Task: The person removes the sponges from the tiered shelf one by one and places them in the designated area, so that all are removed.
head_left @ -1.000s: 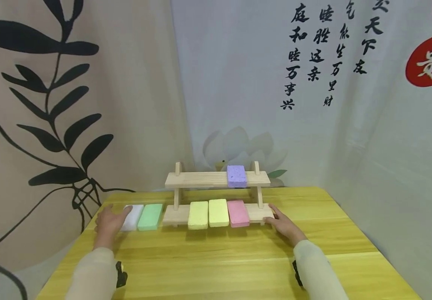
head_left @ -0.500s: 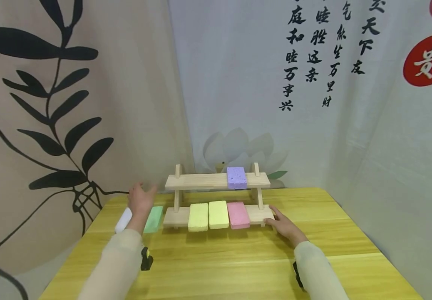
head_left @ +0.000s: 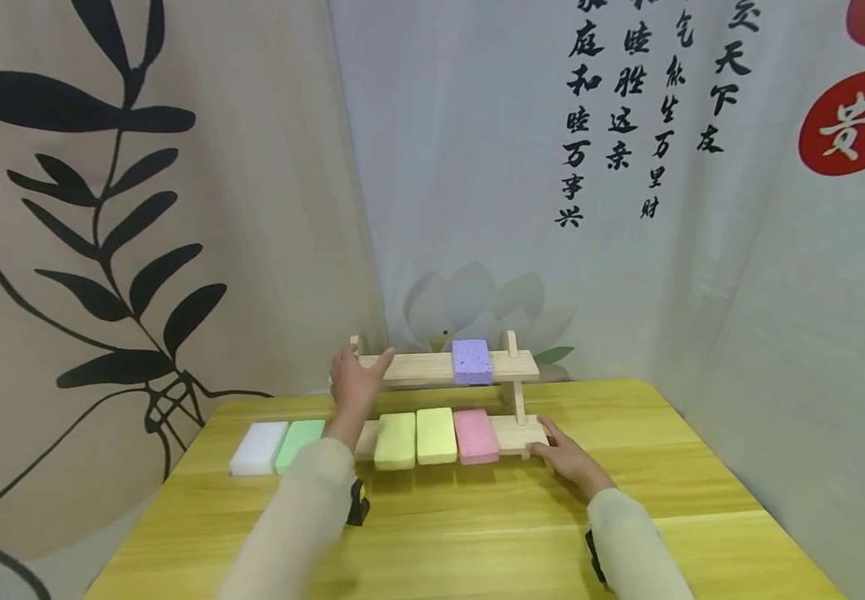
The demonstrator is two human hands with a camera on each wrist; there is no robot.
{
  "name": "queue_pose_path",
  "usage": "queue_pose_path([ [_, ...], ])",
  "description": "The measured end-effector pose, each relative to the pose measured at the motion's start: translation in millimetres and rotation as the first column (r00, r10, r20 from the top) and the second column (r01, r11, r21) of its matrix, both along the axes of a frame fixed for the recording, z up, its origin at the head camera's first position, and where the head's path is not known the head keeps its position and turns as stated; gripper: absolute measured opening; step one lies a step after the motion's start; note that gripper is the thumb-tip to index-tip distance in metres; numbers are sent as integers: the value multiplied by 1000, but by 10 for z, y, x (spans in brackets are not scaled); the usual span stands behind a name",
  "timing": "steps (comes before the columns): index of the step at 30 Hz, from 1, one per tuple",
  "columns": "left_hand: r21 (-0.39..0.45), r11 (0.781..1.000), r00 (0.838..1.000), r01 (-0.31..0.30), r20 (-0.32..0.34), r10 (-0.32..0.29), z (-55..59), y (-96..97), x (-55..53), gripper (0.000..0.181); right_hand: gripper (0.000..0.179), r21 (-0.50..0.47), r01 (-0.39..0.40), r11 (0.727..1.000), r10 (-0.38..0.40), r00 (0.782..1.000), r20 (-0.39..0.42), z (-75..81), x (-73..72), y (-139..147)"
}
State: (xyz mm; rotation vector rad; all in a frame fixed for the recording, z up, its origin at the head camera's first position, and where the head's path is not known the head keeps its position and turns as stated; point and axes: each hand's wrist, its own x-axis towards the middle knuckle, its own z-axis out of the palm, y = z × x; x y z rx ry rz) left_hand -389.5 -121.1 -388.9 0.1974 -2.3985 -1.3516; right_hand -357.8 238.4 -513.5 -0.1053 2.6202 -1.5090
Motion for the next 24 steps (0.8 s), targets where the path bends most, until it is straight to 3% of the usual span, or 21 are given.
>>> queue_pose_path([
  [8, -12, 999, 999, 39, -25, -40, -43, 794, -62, 95, 81, -20, 10, 1000, -10, 1000, 13, -20, 5, 6],
  [13, -15, 999, 998, 42, -43, -42, -153, 1172, -77, 97, 82, -27, 4, 1000, -4, 1000, 20, -34, 13, -7],
  [18, -11, 1000, 998, 11, -63, -12, -270, 1436, -106, 97, 80, -31, 18, 999, -18, 1000, 17, -28, 31, -10],
  [24, 26, 998, 996, -51, -75, 52, -328, 1549, -139, 92, 81, -33, 18, 999, -17, 1000, 11, 5, 23, -16],
])
